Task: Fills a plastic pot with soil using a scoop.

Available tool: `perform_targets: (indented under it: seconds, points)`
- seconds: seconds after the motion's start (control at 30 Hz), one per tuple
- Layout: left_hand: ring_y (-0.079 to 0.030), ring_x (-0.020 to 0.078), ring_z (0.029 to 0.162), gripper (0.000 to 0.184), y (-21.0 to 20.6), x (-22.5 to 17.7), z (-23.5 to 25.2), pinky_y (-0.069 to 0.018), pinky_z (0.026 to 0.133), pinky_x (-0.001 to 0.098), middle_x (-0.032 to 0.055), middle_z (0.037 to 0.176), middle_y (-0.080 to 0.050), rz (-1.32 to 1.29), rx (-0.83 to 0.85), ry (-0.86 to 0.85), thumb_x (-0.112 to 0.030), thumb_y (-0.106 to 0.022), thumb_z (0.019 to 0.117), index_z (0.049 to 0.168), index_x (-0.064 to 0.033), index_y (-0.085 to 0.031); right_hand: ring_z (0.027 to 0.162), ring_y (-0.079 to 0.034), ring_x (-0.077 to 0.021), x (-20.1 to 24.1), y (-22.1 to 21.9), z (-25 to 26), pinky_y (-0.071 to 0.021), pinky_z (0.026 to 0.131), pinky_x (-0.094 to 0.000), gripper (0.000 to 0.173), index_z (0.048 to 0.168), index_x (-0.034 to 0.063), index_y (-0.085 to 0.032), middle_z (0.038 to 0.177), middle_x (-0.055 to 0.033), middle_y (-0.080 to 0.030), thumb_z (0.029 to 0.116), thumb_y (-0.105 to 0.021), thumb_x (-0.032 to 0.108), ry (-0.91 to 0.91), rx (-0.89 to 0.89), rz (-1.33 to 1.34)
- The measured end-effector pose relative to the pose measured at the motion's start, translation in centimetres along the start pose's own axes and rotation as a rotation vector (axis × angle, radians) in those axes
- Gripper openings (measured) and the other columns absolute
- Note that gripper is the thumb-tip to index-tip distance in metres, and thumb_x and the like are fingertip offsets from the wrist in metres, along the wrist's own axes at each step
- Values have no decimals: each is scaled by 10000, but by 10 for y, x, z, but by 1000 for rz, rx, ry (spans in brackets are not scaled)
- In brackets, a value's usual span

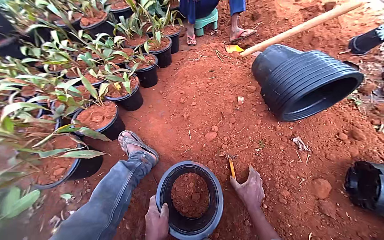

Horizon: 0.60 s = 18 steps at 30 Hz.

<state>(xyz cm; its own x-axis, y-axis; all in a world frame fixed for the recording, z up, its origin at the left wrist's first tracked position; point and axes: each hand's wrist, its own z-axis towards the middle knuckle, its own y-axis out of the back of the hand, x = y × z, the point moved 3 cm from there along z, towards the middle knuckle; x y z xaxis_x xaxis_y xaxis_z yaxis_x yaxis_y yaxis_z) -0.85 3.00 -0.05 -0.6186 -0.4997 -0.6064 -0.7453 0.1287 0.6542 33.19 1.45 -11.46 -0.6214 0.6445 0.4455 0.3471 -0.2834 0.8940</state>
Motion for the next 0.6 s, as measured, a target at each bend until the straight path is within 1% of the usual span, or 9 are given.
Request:
perform_targets:
  seconds: [0.1,0.17,0.27,0.33,0.37,0.4,0.47,0.53,0.6]
  points:
    - [-677,347,1142,499,-1,-1,0,-514,1002,541,237,1216,-687,-13,-3,5,-99,-552,986,1466,7,-468,1251,-591,-474,-10,25,-19,-500,961,-634,1044,1438,-39,-526,1400,-269,-588,657,-721,626,169,-101,98]
    - [-677,348,1145,492,-2,-2,-1,-512,1005,541,234,1218,-688,-14,0,9,-101,-552,992,1466,2,-472,1263,-591,-453,-6,63,-34,-494,1001,-606,1061,1432,-61,-525,1400,-271,-588,665,-695,652,278,-39,142]
    - [-677,349,1148,482,-2,-4,-1,-510,1008,539,229,1220,-689,2,10,19,-114,-555,998,1462,-8,-480,1293,-579,-434,31,136,-52,-497,1013,-613,1039,1451,-43,-515,1427,-252,-577,683,-796,598,485,265,83]
    - [-677,353,1149,479,-3,-5,-1,-511,1006,540,225,1219,-692,20,17,29,-121,-553,1002,1464,-17,-481,1365,-520,-406,78,174,-62,-455,1047,-619,1016,1521,57,-474,1504,-181,-534,719,-813,581,573,541,-152]
    - [-675,354,1157,481,-3,-5,-1,-509,1010,539,223,1226,-691,27,22,35,-121,-553,1005,1470,-22,-477,1391,-486,-403,104,184,-68,-433,1054,-627,1008,1556,98,-434,1539,-156,-503,743,-798,570,613,668,-298]
    - [-675,352,1159,483,-3,-5,-1,-510,1012,537,221,1228,-692,33,29,39,-120,-552,1007,1473,-25,-474,1394,-466,-426,127,186,-73,-418,1041,-650,1005,1573,103,-401,1552,-163,-482,762,-800,542,658,771,-425]
    - [-674,360,1160,488,-2,-5,-1,-509,1012,543,228,1227,-689,47,46,41,-117,-551,1006,1477,-25,-464,1363,-464,-470,162,179,-80,-415,1000,-678,991,1562,64,-391,1538,-202,-473,772,-822,478,716,884,-628]
    - [-675,377,1155,491,-1,-7,1,-509,1008,559,241,1221,-688,55,62,46,-114,-556,1006,1479,-23,-457,1344,-475,-472,177,172,-83,-427,974,-665,976,1548,37,-396,1521,-213,-480,773,-817,456,726,879,-736]
    - [-672,378,1159,506,1,-6,6,-509,1004,565,238,1225,-686,56,88,67,-126,-580,989,1472,-31,-464,1374,-461,-447,175,176,-78,-438,981,-657,978,1563,65,-383,1543,-182,-467,788,-786,503,651,846,-716]
